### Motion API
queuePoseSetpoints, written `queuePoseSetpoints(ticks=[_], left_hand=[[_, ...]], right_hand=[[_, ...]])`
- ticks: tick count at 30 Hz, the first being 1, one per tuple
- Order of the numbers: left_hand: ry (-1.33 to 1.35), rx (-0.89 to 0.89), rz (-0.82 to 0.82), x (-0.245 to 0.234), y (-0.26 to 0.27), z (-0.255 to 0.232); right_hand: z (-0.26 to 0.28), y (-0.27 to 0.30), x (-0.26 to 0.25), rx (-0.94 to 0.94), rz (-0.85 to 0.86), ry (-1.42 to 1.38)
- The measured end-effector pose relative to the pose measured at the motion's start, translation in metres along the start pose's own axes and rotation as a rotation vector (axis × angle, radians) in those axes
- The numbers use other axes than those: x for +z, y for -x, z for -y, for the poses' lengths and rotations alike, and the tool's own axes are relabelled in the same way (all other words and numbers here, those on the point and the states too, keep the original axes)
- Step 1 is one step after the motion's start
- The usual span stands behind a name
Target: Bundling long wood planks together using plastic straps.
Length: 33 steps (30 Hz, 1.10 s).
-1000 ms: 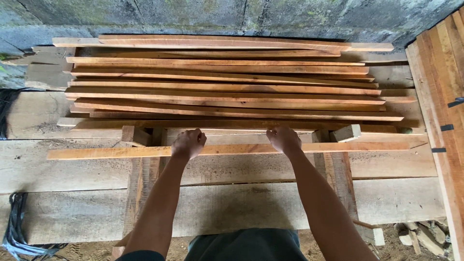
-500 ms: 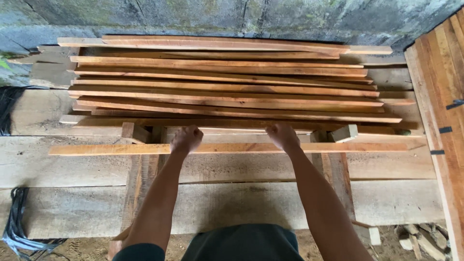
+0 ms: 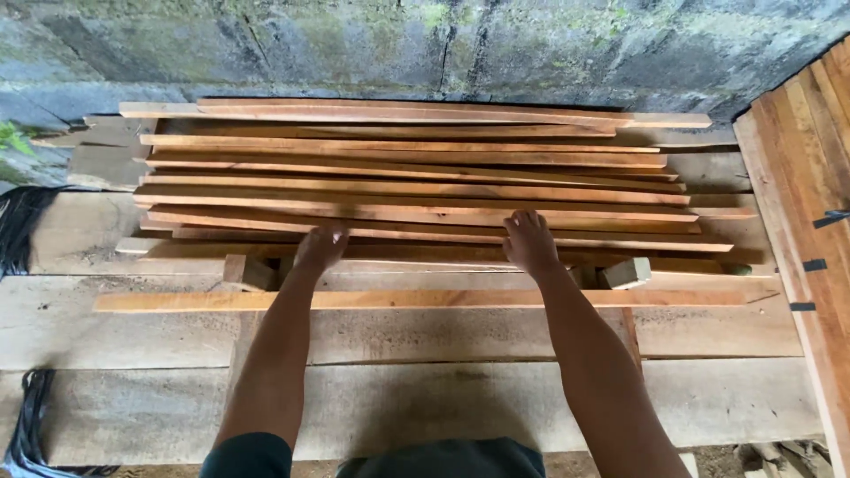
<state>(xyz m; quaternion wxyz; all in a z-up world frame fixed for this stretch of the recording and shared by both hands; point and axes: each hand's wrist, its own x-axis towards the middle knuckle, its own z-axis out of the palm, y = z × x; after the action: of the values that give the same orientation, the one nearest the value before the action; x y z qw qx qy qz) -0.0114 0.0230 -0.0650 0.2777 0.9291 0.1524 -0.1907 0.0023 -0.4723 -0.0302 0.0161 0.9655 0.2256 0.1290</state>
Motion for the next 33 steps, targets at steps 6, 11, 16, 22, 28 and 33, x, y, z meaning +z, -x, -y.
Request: queuePoseSetpoints(ticks=[6, 11, 16, 22, 28, 33], left_hand=[[-0.315, 0.377, -0.444, -0.027, -0.015, -0.026], [-0.389, 0.375, -0.258, -0.030, -0.006, -0.044], [-0.452, 0.468, -0.411, -0.018, -0.007, -0.042], [-0.606, 0.451, -0.444, -0.020, -0.024, -0.031], [-0.675, 0.457, -0.481, -0.008, -0.032, -0.024], [-0.827, 0.529, -0.530, -0.016, -0.026, -0.026]], right_hand=[[0.012, -0.027, -0.027, 0.088, 0.057, -0.143], [0.011, -0.029, -0.006, 0.111, 0.009, -0.104], [0.012, -0.039, -0.015, 0.162, 0.014, -0.114], [0.014, -0.050, -0.021, 0.159, 0.041, -0.061], [0.001, -0.034, 0.005, 0.123, 0.044, -0.040], [-0.009, -0.034, 0.018, -0.035, -0.005, 0.151]])
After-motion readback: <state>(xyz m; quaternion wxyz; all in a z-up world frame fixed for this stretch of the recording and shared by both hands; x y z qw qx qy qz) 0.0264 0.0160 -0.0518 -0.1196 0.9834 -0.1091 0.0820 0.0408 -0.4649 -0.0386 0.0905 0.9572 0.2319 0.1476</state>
